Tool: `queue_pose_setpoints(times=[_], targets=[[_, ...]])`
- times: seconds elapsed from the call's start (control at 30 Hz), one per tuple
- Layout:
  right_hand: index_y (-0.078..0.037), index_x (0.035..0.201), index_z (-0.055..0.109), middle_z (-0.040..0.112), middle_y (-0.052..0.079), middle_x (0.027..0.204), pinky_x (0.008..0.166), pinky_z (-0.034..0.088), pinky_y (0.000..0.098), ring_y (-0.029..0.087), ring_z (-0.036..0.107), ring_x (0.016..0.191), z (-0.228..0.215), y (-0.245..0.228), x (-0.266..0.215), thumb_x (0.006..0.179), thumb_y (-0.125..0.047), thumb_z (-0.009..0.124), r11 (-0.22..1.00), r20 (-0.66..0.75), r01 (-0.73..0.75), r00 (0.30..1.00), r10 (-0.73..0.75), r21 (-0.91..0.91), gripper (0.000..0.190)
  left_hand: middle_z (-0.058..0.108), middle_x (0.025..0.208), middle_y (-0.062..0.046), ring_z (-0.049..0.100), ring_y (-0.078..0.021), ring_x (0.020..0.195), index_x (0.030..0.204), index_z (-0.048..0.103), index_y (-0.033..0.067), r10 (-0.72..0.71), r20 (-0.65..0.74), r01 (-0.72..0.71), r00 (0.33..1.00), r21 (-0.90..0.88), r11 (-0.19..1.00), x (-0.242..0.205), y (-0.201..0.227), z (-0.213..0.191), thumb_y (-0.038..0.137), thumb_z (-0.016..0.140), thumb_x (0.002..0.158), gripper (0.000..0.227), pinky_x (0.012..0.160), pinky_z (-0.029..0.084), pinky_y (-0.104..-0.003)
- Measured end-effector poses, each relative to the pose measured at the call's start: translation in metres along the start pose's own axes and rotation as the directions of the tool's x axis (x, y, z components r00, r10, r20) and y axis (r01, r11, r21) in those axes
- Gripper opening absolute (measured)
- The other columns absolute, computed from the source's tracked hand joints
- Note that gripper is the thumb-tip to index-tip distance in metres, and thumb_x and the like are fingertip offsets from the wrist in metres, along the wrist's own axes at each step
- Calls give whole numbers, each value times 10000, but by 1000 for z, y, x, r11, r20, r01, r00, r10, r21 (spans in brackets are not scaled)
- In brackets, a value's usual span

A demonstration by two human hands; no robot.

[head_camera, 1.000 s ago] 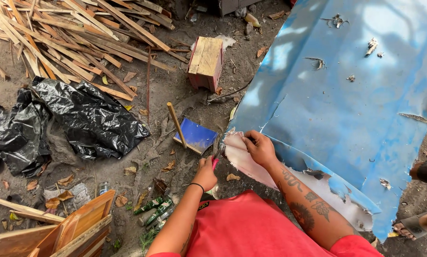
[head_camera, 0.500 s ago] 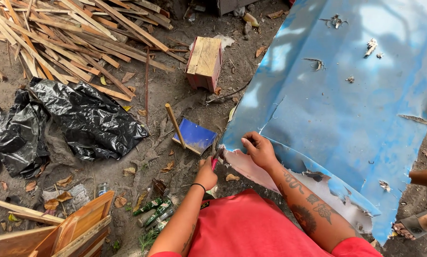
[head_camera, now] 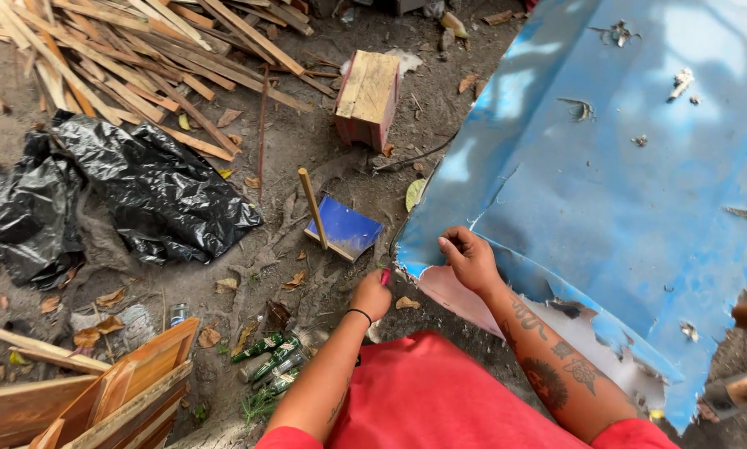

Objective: Stripping a white protective or decorative layer from a blue panel using snips and manual pulling.

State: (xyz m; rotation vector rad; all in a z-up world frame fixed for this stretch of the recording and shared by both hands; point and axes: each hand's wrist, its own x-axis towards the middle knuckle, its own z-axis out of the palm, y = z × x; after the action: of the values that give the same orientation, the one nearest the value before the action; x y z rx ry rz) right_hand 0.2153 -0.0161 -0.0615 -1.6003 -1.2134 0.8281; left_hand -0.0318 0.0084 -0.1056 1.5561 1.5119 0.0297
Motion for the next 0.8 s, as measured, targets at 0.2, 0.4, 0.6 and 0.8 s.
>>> queue_pose_setpoints(times=[0.2,0.4,0.6,0.8], targets=[[-128,1034,705,710,70,692,638,544,407,281,714,629,2,-5,-3,991,-313,703,982,-54,44,997,-55,-184,190,620,757,-172,659,-284,619,1048,633,-26,-37,368,314,929,-731,606,23,-20,16,-117,503,599,477,532,643,-441],[-166,1233,652,703,49,965,688,579,422,260,709,755,23,-19,-18,703,-587,871,843,6,265,955,-297,-468,711,565,770,-72,651,-223,620,1008,604,28,86,618,497,782,-700,513,30,-7,-41,-39,522,626,396,530,629,-386],[-223,1359,608,641,99,1279,859,553,501,387,684,996,43,-45,-25,635,-853,696,575,182,200,979,-89,-793,964,558,729,-84,603,-243,528,894,587,39,196,245,94,950,-817,568,3,36,-231,-151,488,622,347,441,593,-419],[-318,1320,601,600,5,1234,884,485,445,292,620,1063,83,-41,-47,846,-506,715,512,-2,50,995,-101,-858,523,554,806,-57,633,-198,673,1016,560,88,216,22,-103,976,-829,549,49,-9,-313,-98,522,690,377,591,620,-353]])
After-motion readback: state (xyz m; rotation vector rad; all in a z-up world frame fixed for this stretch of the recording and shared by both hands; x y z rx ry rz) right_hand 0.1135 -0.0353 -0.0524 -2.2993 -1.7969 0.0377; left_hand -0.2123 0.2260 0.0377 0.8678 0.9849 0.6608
